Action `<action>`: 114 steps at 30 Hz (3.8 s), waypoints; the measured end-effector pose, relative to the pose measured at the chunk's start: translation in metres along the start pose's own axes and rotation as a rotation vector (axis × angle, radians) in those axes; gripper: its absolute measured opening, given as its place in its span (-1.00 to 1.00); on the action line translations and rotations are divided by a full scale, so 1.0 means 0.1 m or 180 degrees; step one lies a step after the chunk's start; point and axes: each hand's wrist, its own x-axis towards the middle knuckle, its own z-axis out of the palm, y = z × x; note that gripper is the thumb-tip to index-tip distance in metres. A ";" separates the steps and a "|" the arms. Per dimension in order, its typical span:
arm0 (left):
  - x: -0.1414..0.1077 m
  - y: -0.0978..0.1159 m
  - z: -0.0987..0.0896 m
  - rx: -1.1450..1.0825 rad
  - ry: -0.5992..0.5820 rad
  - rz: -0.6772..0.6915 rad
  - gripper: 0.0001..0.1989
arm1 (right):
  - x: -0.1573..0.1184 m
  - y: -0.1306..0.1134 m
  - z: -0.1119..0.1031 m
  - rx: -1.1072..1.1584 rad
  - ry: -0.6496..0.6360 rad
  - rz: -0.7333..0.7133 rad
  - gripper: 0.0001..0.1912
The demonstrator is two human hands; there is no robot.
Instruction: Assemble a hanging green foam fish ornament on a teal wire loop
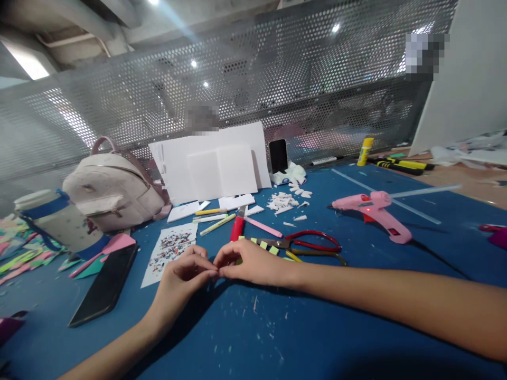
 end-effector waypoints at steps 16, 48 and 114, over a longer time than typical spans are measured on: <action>-0.15 0.23 -0.10 0.0948 -0.0737 0.1097 -0.91 | -0.12 -0.08 0.18 0.0251 0.0174 0.0438 -0.96; 0.47 -0.45 -1.28 0.3124 -0.0665 0.0803 -0.84 | -0.25 0.07 0.30 -0.0644 0.0000 -0.0110 -0.87; -0.24 0.02 -0.21 0.0057 -0.0650 -0.0452 -0.93 | -0.22 -0.06 0.29 -0.0426 0.0184 0.0184 -0.94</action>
